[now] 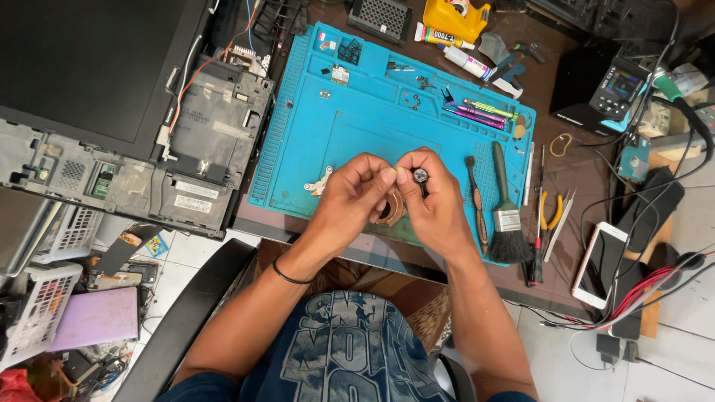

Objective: The person cleans a laptop cooling fan and heatsink assembly using a brush and a small screwdriver. They brush away dust from the fan blades and heatsink fins, then use the screwdriver to remove debris from the fan hub before reassembling the component.

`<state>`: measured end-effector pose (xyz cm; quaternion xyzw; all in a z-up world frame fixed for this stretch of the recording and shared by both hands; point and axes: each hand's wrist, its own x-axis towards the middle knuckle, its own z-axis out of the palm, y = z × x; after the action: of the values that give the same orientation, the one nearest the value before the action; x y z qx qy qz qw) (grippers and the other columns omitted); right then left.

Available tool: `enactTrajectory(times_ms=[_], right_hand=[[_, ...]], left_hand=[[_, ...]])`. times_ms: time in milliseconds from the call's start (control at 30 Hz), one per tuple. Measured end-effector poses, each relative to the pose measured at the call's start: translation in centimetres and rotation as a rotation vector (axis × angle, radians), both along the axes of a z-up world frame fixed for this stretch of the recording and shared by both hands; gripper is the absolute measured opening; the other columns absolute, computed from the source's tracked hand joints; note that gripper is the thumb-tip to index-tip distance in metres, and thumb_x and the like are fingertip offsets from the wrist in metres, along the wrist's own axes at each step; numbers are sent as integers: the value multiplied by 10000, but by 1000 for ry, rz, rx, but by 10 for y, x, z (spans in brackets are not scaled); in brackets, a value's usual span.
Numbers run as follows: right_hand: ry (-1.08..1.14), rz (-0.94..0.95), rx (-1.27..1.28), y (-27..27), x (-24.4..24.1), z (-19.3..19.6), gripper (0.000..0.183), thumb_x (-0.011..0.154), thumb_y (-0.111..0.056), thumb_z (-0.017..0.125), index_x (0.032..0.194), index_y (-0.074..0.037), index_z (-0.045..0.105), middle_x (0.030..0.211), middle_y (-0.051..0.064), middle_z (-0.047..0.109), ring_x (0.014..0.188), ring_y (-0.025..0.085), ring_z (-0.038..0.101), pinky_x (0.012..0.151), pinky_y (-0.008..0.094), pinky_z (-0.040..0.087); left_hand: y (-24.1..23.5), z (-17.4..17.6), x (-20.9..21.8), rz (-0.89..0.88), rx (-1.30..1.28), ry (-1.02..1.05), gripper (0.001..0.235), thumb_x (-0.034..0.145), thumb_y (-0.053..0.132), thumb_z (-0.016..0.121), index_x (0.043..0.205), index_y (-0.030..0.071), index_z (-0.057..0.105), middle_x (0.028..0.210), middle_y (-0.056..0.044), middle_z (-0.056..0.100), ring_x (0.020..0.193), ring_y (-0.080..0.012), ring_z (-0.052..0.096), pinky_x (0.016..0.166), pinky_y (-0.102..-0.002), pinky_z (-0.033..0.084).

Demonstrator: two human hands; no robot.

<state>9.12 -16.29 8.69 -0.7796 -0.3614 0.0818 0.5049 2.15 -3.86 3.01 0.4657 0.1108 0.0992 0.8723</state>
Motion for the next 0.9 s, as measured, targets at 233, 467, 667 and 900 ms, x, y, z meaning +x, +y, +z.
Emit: enactTrajectory(times_ms=[233,467,667,900], right_hand=[[-113,-36,64,14,4,2,66,1041,-55,619,989,-36,654,748,74,592,649,182,522,609,308,462],[-80,-49,167,20,0,11,35,1012,-37,658,1025,-19,685,746,69,604,656,146,508,615,293,469],[-68,-98,-259,-33,0,16,336,925,-204,762,1205,-44,667,864,114,702,577,250,606,535,381,519],[-133,-117,-671,-35,-31,-18,869,724,-410,929,1362,79,596,1178,227,577,943,487,698,749,596,627]], left_hand=[[14,0,7,87,-91,50,161,983,143,705,912,4,665,769,-111,666,598,-80,550,463,-196,470],[18,12,3,118,-138,-47,131,997,129,661,928,20,637,803,-109,633,669,-102,560,535,-219,488],[42,31,-43,190,741,-40,105,1016,123,592,955,63,654,877,-86,694,746,-204,596,619,-299,500],[24,44,-70,-10,1225,23,119,968,141,637,898,54,676,992,-169,748,825,-351,695,662,-428,564]])
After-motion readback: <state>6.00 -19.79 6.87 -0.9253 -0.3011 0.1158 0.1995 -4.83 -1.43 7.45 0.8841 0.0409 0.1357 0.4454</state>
